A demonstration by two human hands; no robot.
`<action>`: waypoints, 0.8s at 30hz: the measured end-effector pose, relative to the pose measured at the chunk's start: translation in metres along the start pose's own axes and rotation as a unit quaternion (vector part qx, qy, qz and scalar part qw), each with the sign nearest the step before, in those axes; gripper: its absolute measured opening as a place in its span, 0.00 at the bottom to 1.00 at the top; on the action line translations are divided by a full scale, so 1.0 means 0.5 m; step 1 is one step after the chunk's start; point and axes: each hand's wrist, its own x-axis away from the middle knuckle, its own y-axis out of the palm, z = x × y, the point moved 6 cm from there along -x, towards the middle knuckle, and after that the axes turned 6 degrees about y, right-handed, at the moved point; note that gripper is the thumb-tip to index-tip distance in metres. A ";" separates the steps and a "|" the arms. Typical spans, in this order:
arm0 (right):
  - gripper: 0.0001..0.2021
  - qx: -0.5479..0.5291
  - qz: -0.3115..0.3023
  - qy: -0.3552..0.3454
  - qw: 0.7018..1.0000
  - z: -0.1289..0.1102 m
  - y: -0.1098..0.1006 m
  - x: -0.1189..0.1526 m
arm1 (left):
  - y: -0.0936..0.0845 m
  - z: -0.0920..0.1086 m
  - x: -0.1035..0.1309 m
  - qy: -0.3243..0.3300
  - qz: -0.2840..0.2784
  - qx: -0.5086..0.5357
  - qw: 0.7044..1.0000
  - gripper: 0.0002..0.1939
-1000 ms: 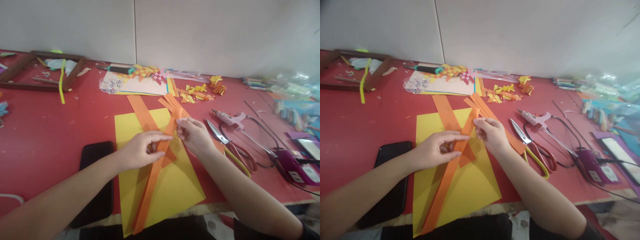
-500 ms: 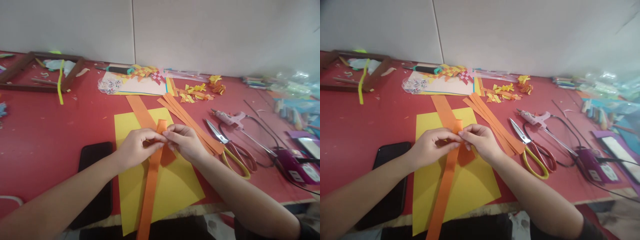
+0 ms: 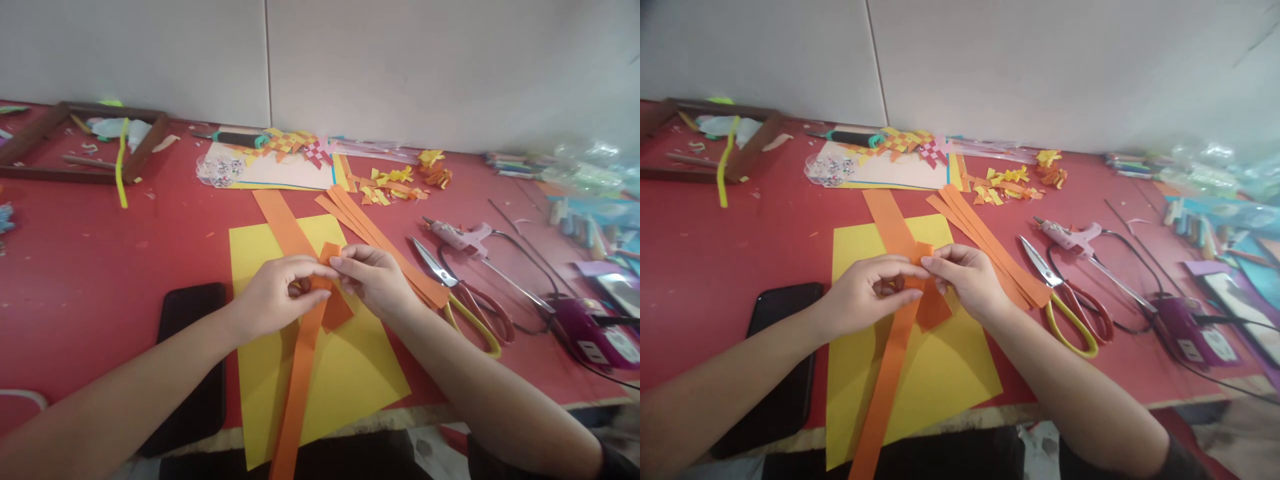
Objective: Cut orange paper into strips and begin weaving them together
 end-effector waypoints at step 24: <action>0.12 0.079 -0.077 0.014 0.994 0.009 0.007 -0.001 | -0.035 -0.026 0.003 -0.055 0.191 0.165 0.966 0.39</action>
